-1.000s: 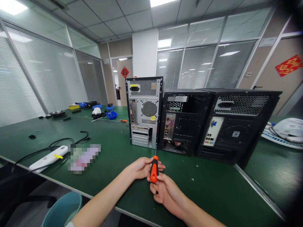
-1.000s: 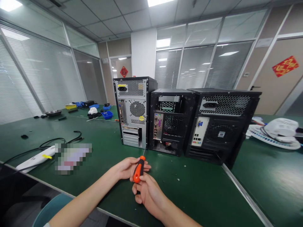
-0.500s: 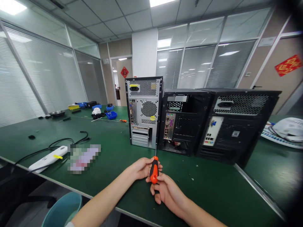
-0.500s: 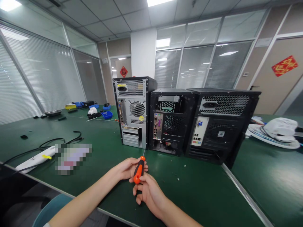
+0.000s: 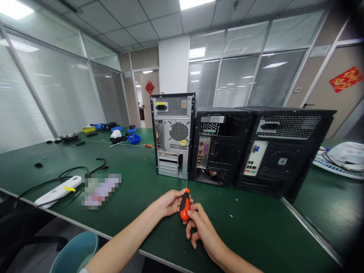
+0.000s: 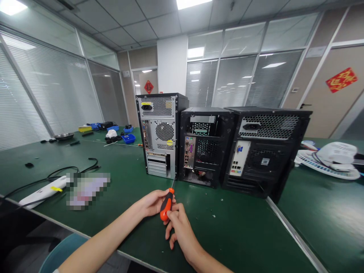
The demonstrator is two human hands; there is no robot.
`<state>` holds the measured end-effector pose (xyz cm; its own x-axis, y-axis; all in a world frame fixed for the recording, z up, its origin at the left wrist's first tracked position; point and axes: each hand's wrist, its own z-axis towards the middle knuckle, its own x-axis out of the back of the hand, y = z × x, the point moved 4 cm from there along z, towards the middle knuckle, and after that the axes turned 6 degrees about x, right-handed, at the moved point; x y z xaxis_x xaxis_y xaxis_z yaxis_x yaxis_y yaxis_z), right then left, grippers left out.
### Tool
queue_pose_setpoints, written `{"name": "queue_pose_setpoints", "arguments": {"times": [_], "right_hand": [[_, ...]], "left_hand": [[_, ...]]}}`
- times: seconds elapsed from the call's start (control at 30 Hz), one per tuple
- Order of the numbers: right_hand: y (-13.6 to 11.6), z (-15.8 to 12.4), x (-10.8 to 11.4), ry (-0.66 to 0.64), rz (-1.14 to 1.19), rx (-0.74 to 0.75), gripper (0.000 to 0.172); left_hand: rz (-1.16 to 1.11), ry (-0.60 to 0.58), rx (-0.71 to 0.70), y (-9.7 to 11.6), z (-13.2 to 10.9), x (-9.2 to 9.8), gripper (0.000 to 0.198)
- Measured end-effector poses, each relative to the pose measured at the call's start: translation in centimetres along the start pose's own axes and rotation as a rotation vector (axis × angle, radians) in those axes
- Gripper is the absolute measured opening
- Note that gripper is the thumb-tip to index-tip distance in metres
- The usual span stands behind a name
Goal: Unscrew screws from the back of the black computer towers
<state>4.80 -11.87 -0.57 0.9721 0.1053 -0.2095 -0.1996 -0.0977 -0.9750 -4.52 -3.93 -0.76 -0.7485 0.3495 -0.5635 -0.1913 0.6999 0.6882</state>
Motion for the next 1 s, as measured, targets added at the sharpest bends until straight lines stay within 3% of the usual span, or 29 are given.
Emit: {"name": "queue_pose_setpoints", "arguments": {"times": [0.23,0.73,1.0], "right_hand": [[0.35,0.59,0.52,0.031,-0.122,0.097,0.044],[0.25,0.45,0.26,0.014,-0.096,0.081,0.049],[0.12,0.28,0.09,0.023,-0.092,0.085,0.05]], "left_hand": [[0.018,0.053,-0.009,0.15,-0.17,-0.1,0.025],[0.098,0.051,-0.093,0.23,0.02,0.12,0.031],[0.195,0.112,-0.119,0.39,-0.32,-0.37,0.037]]}}
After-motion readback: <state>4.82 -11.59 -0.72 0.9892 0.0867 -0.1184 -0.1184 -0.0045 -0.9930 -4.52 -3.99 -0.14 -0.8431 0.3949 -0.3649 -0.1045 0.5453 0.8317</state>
